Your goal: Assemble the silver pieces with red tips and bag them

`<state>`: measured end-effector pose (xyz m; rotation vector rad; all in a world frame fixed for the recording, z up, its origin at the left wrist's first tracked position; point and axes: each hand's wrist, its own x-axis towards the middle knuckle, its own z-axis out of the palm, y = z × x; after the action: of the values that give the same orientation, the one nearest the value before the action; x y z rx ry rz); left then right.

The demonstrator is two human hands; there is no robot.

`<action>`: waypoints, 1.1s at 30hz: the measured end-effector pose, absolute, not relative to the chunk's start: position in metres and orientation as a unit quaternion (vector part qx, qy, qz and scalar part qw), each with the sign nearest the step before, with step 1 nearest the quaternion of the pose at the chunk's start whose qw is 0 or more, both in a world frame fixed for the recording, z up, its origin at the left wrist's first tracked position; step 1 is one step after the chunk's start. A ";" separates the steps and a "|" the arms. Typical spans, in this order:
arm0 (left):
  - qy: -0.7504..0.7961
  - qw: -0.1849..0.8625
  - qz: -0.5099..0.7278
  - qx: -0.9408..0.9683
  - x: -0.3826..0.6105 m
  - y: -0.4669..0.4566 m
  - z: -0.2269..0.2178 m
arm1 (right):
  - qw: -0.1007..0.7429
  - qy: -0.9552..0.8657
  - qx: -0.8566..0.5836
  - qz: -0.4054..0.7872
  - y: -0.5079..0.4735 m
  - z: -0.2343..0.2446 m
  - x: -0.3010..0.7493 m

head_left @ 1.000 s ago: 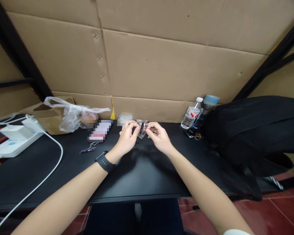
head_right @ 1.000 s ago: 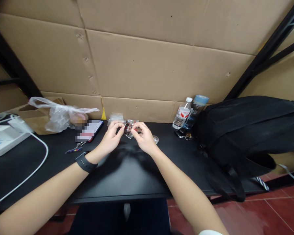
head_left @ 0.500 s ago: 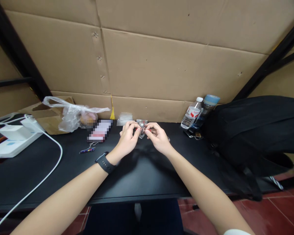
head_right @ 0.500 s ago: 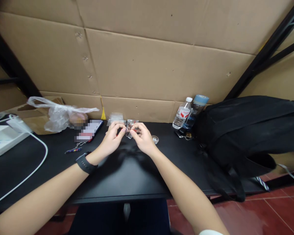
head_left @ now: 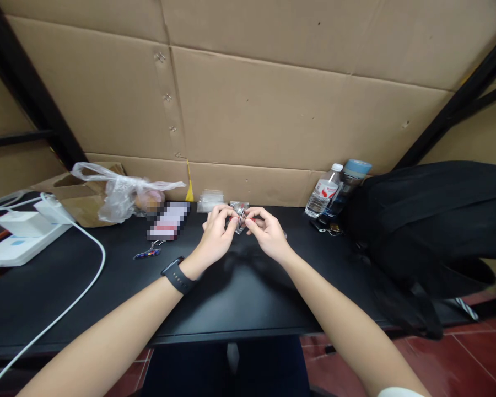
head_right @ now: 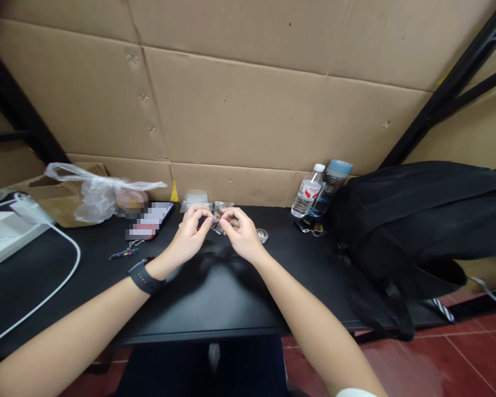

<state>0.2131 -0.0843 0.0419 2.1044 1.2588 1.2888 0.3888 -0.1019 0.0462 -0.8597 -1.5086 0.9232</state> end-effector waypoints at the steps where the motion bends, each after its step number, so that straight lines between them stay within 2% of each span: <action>1: 0.448 0.184 0.457 0.746 0.213 -0.084 0.042 | 0.556 -0.633 -0.363 0.399 -0.102 0.046 0.389; 10: 0.454 0.170 0.461 0.744 0.214 -0.087 0.044 | 0.569 -0.553 -0.342 0.504 -0.107 0.052 0.389; 19: 0.458 0.146 0.456 0.749 0.214 -0.088 0.043 | 0.541 -0.536 -0.358 0.540 -0.105 0.057 0.397; 28: 0.442 0.131 0.454 0.763 0.213 -0.089 0.047 | 0.540 -0.569 -0.385 0.486 -0.104 0.059 0.400; 33: 0.448 0.162 0.401 0.782 0.214 -0.076 0.027 | 0.534 -0.626 -0.460 0.334 -0.099 0.073 0.427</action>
<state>0.2138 -0.0760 0.0274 2.2334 1.2801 1.1437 0.4270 -0.0986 0.0729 -1.0957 -1.4933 0.7962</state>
